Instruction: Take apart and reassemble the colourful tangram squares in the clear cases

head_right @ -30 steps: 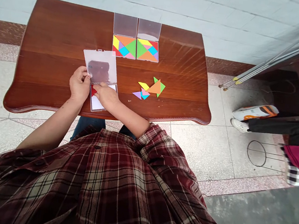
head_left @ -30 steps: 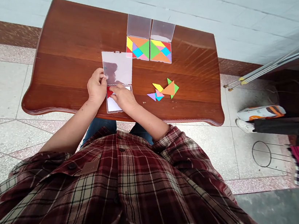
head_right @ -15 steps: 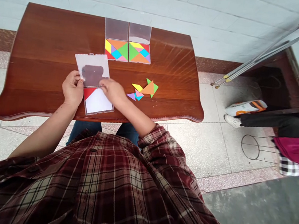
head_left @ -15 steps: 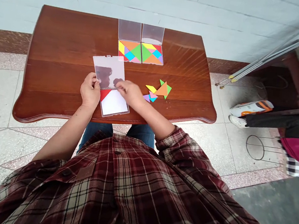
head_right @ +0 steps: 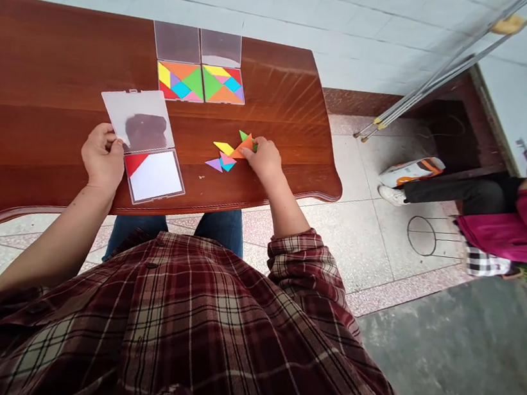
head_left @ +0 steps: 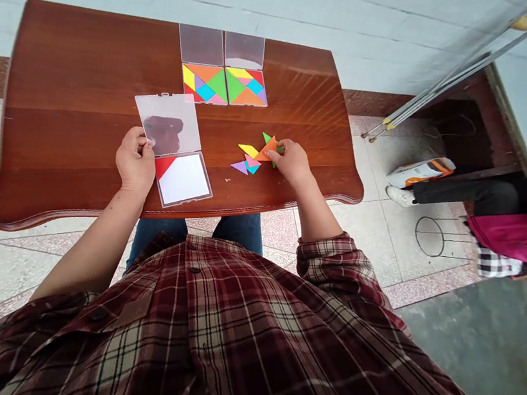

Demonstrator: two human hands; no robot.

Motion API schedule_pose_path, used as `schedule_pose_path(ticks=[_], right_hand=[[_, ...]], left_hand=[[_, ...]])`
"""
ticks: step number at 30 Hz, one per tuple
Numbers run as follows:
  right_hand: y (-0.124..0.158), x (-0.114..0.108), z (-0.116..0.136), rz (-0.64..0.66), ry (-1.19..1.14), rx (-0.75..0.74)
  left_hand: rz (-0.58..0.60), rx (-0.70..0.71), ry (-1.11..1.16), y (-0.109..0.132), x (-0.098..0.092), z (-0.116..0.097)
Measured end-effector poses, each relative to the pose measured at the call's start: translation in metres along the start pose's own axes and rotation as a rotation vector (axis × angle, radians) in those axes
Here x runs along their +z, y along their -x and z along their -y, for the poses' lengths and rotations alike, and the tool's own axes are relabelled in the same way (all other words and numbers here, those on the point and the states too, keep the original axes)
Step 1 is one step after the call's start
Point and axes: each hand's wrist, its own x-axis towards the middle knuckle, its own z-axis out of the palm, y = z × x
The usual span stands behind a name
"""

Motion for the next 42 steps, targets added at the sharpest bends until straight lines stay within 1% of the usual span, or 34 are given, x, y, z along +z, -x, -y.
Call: schedule_pose_path(ticks=[2, 4, 10, 15, 18, 23, 28, 34, 39, 42], right_hand=[[0.0, 0.005, 0.005, -0.021, 0.003, 0.029], [-0.003, 0.007, 0.009, -0.02, -0.014, 0.058], [-0.011, 0.003, 0.008, 0.039, -0.097, 0.12], [-0.006, -0.005, 0.012, 0.053, 0.023, 0.148], [-0.002, -0.004, 0.017, 0.023, 0.059, 0.167], [-0.005, 0.005, 0.016, -0.045, 0.011, 0.179], [-0.017, 0.01, 0.001, -0.064, -0.123, 0.184], [-0.024, 0.013, -0.017, -0.036, -0.324, 0.243], [-0.019, 0.009, -0.018, -0.053, -0.557, 0.305], [-0.014, 0.005, -0.014, -0.073, -0.647, 0.322]], left_hand=[[-0.034, -0.013, -0.024, 0.001, 0.0, -0.003], [-0.036, -0.018, -0.025, 0.002, -0.001, -0.007], [-0.039, -0.027, -0.016, 0.004, -0.002, -0.014], [-0.03, -0.039, -0.019, 0.006, -0.005, -0.018], [-0.029, -0.04, -0.03, 0.006, -0.005, -0.019], [-0.028, -0.043, -0.034, 0.006, -0.006, -0.018], [-0.022, -0.05, -0.025, 0.006, -0.005, -0.018], [-0.025, -0.058, -0.025, 0.006, -0.005, -0.016], [-0.029, -0.066, -0.022, 0.005, -0.004, -0.015], [-0.03, -0.062, -0.02, 0.005, -0.004, -0.014]])
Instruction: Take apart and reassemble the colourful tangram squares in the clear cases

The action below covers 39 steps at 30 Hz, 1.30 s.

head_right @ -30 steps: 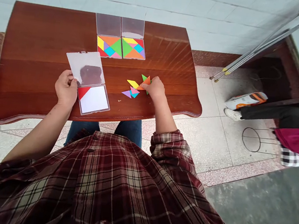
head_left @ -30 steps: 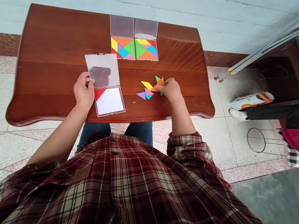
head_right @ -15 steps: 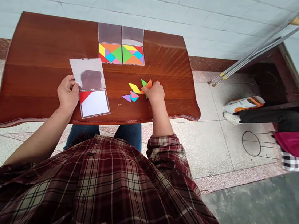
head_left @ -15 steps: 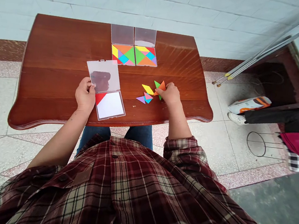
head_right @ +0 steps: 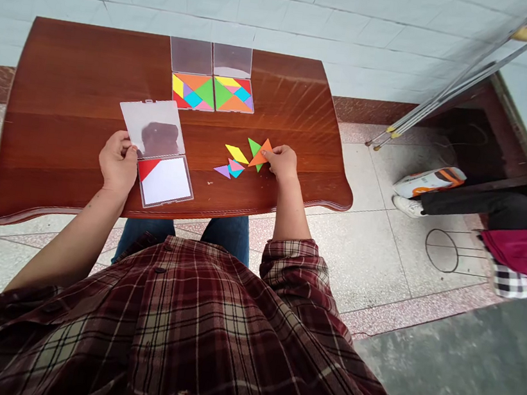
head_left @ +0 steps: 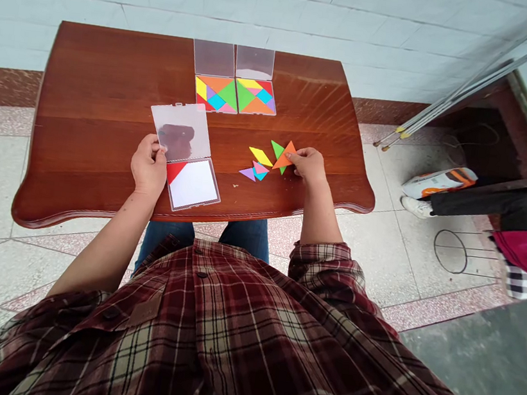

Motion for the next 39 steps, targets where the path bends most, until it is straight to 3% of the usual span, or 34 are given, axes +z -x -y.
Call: schedule_pose_path(ticks=[8, 15, 21, 24, 28, 31, 34, 39], right_hand=[[0.009, -0.004, 0.003, 0.074, -0.124, -0.082], [0.019, -0.008, 0.008, 0.275, -0.203, -0.146], [0.049, 0.027, 0.024, 0.492, -0.095, -0.201], [0.06, 0.048, 0.033, 0.539, 0.026, -0.262], [0.065, 0.066, 0.037, 0.445, 0.223, -0.407], [0.062, 0.067, 0.038, 0.396, 0.325, -0.491], [0.051, 0.053, 0.038, 0.308, 0.341, -0.505], [0.021, 0.01, 0.029, 0.028, 0.432, -0.443]], left_hand=[[-0.002, 0.012, -0.001, -0.001, 0.0, 0.0], [0.004, 0.003, 0.008, 0.0, 0.0, -0.002], [-0.005, 0.01, -0.008, -0.001, 0.0, -0.001], [-0.008, 0.024, -0.018, 0.0, -0.001, -0.001], [0.0, 0.016, -0.022, 0.001, -0.001, -0.002], [0.005, 0.01, -0.017, 0.0, 0.0, -0.001], [0.004, 0.014, -0.012, -0.003, 0.002, 0.003], [0.008, 0.025, 0.012, -0.005, 0.003, 0.008]])
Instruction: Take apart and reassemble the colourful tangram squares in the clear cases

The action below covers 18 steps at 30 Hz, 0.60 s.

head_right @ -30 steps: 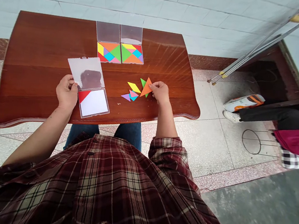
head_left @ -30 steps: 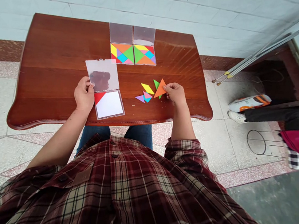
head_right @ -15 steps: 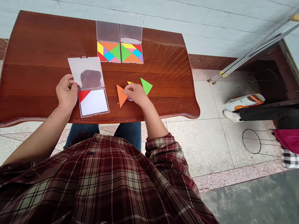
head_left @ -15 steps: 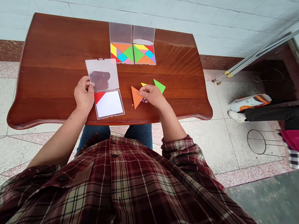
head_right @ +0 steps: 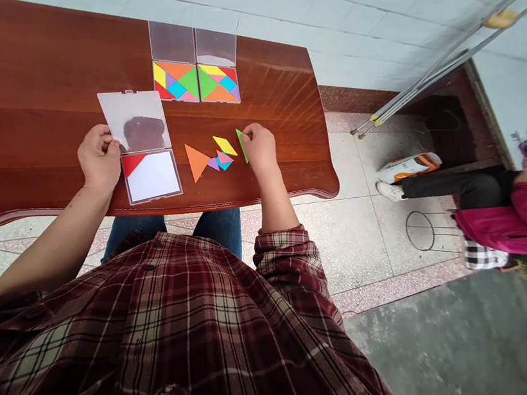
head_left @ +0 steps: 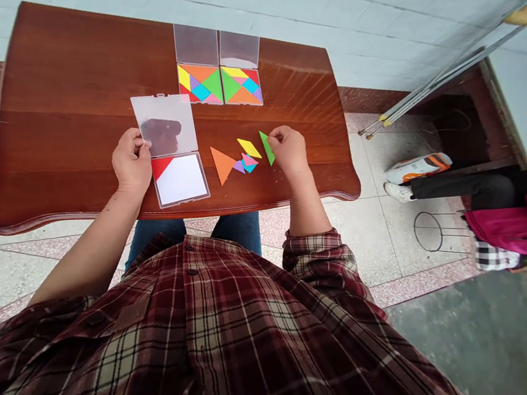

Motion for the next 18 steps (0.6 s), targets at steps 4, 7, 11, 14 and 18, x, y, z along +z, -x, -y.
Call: schedule_pose_path(ticks=[4, 7, 11, 14, 18], right_hand=[[-0.007, -0.007, -0.017, 0.024, 0.175, 0.195], [-0.009, -0.003, -0.015, 0.106, 0.213, 0.265], [-0.015, -0.003, -0.007, 0.178, 0.228, 0.295], [-0.018, -0.005, -0.006, 0.222, 0.275, 0.297], [-0.015, -0.006, -0.009, 0.216, 0.336, 0.269]], left_hand=[[-0.013, 0.003, -0.008, 0.001, -0.001, -0.004], [-0.009, -0.007, -0.01, 0.002, -0.001, -0.006], [-0.001, -0.011, -0.028, 0.001, -0.001, -0.004], [0.006, -0.011, -0.043, 0.001, -0.001, -0.001], [0.0, 0.002, -0.027, 0.001, -0.001, 0.0]])
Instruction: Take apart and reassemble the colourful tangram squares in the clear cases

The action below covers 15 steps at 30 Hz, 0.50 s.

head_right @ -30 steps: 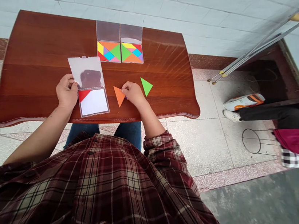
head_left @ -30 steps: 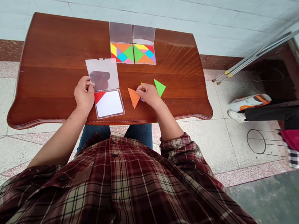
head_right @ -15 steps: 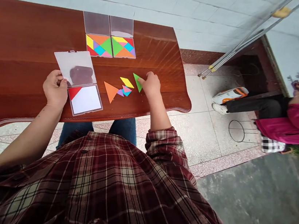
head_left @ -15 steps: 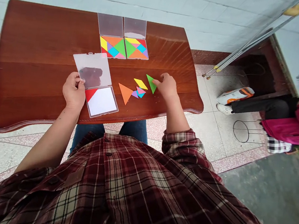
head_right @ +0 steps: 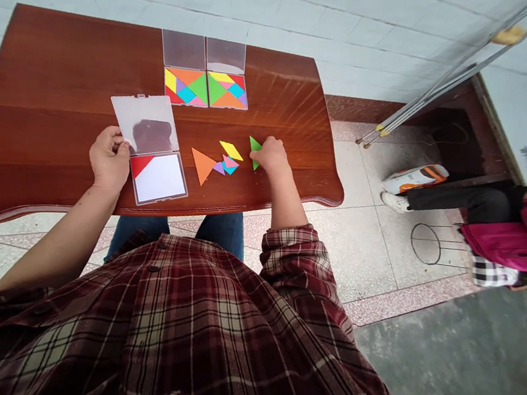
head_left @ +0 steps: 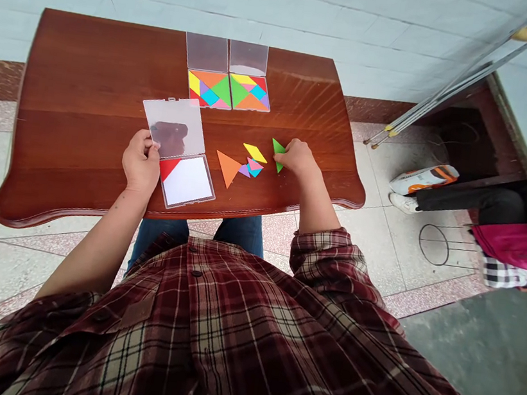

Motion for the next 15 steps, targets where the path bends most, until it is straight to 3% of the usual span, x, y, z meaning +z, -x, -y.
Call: schedule_pose_path(ticks=[4, 15], right_hand=[[0.007, 0.0, -0.007, -0.058, 0.065, -0.064], [0.004, -0.001, -0.016, -0.03, 0.261, -0.154]], left_hand=[[-0.006, 0.004, 0.027, 0.001, 0.0, -0.002], [-0.009, 0.016, 0.043, 0.001, 0.002, 0.001]])
